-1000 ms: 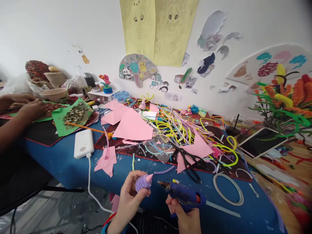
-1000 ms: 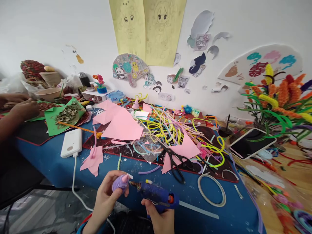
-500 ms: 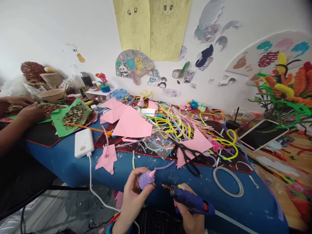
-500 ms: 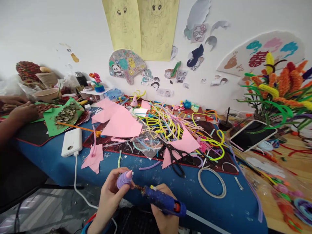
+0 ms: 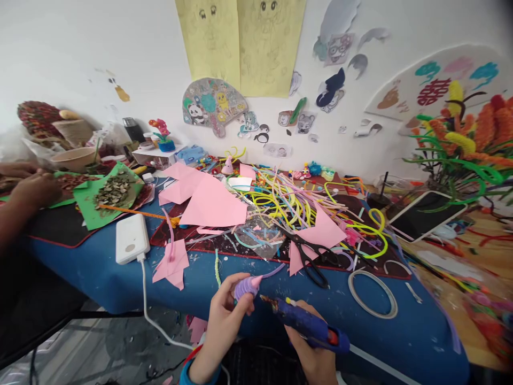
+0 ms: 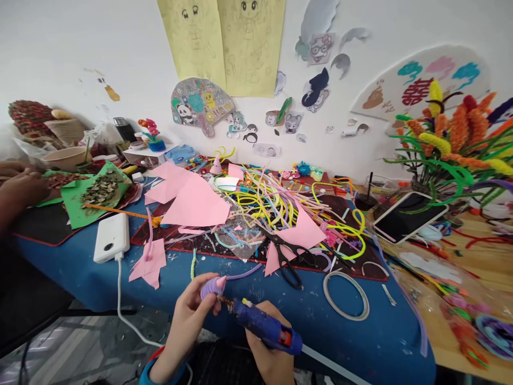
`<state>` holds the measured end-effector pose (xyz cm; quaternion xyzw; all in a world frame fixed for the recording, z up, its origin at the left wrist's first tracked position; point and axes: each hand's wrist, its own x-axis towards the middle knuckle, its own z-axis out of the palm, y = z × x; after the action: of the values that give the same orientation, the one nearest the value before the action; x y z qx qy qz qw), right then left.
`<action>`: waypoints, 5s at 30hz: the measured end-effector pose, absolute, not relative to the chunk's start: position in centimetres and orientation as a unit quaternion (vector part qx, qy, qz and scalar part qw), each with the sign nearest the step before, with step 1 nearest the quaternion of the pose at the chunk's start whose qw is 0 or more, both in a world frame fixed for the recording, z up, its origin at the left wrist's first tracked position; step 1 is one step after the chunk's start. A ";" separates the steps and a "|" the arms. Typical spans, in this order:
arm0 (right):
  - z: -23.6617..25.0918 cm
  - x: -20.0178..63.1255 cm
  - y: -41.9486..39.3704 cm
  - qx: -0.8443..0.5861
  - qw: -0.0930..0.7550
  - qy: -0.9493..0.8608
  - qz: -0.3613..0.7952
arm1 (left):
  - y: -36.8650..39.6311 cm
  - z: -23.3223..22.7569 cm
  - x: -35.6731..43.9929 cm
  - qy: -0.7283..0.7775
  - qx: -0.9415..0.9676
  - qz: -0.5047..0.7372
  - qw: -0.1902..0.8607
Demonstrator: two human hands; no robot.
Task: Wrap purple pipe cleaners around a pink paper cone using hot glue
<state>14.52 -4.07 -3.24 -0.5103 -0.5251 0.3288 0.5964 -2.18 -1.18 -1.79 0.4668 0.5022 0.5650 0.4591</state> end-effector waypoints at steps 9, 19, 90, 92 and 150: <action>-3.0 14.7 -3.7 -0.507 0.573 -0.541 0.349 | -1.4 -1.6 -1.8 0.450 0.413 0.586 0.532; -3.1 14.6 -3.5 -0.520 0.566 -0.546 0.332 | -1.5 -0.7 -1.8 0.432 0.419 0.585 0.544; -3.6 15.0 -3.4 -0.518 0.524 -0.594 0.323 | -1.8 -1.6 -1.8 0.408 0.320 0.587 0.622; -3.7 15.0 -3.4 -0.517 0.521 -0.601 0.318 | -1.7 -1.6 -1.9 0.403 0.312 0.579 0.636; -2.6 15.0 -2.7 -0.431 0.453 -0.691 0.363 | 0.4 -0.7 -5.2 0.453 0.347 0.375 0.731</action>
<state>14.98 -2.66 -2.59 -0.4311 -0.6908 0.3626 0.4533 -5.24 0.42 -0.75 0.3470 0.4528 0.3754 0.7305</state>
